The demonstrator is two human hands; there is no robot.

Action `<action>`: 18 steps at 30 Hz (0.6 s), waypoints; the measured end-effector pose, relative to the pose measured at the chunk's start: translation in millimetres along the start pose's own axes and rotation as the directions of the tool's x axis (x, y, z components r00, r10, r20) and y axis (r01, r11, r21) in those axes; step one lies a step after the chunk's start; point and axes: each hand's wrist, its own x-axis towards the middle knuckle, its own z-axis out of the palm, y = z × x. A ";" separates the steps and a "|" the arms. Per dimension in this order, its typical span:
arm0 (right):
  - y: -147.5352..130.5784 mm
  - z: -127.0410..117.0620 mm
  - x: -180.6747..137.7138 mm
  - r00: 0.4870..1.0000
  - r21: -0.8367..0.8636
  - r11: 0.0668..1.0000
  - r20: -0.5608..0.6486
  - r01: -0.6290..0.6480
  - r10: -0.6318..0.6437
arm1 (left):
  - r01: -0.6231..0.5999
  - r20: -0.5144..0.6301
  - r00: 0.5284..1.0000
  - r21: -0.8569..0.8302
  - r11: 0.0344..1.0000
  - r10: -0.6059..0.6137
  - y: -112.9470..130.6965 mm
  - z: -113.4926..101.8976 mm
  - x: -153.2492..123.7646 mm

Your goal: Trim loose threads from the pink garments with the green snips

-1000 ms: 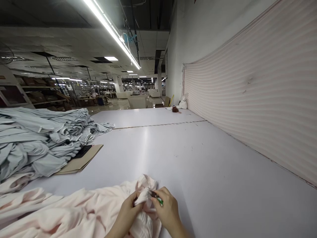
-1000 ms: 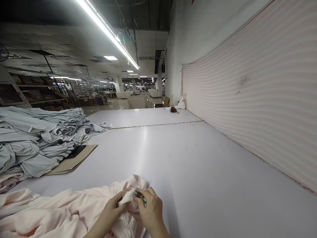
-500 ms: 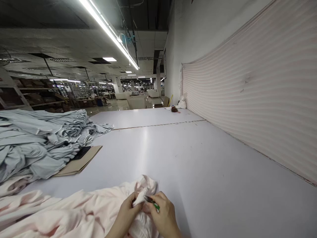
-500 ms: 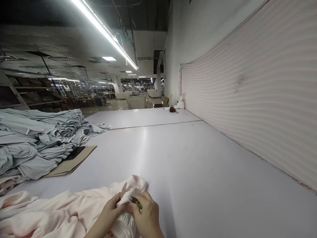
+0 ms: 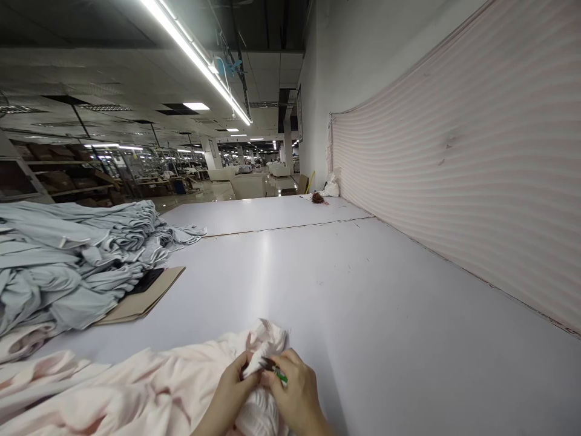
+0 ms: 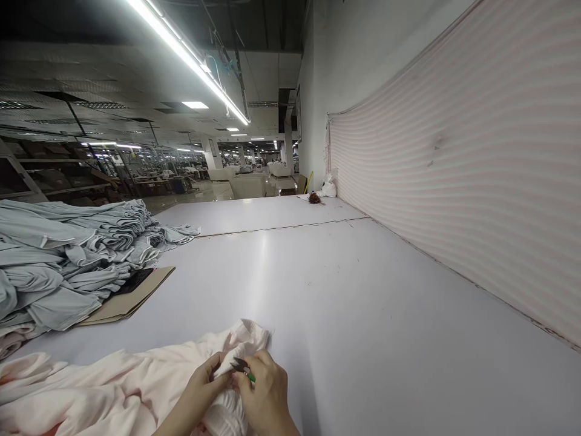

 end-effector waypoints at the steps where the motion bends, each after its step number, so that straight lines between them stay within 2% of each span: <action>1: 0.0 0.1 -0.3 1.000 -0.001 1.000 -0.005 -0.001 0.001 | 0.001 0.000 1.000 0.001 1.000 -0.001 -0.4 0.1 0.0; 11: 0.8 6.0 2.0 0.997 -0.071 0.995 -0.035 0.072 -0.074 | 0.001 0.010 1.000 0.016 1.000 -0.001 0.4 1.7 -3.2; 13: 3.3 5.9 2.5 0.996 0.027 0.999 -0.075 0.046 -0.044 | 0.007 0.015 1.000 0.010 1.000 -0.008 1.0 1.2 -3.5; 15: 6.1 7.3 4.1 0.991 0.207 0.978 -0.131 -0.010 0.038 | 0.015 0.028 1.000 -0.002 1.000 -0.015 1.9 1.0 -3.4; 18: 8.3 15.1 10.2 0.980 0.556 0.825 -0.087 -0.103 0.181 | 0.023 0.075 0.997 -0.035 0.999 -0.020 4.6 0.7 -4.0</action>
